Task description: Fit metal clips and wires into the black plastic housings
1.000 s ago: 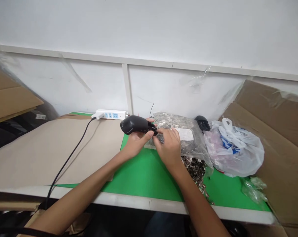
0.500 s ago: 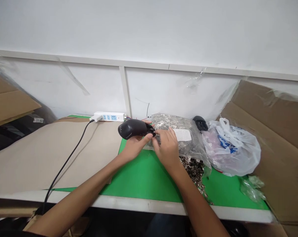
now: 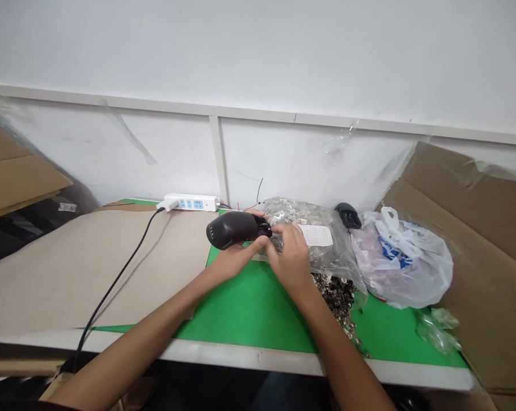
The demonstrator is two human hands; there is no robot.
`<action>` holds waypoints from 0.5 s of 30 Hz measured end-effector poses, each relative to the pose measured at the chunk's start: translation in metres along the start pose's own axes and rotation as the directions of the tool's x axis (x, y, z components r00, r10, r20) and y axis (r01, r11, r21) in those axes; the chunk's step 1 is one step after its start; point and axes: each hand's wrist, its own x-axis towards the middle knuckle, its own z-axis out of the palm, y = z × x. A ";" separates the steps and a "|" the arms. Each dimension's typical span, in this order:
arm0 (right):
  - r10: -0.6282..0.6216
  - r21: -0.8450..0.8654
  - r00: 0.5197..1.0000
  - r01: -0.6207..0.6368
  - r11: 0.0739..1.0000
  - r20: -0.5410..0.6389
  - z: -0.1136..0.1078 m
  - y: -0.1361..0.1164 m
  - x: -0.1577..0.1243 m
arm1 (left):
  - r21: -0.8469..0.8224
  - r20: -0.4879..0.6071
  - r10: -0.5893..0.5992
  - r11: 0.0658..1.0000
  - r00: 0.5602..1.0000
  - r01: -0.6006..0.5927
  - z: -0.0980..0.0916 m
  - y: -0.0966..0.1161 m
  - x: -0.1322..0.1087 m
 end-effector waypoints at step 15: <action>-0.095 -0.006 0.995 0.095 0.995 0.026 0.002 0.003 -0.004 | -0.118 -0.071 -0.125 0.986 0.990 0.116 0.004 0.002 -0.004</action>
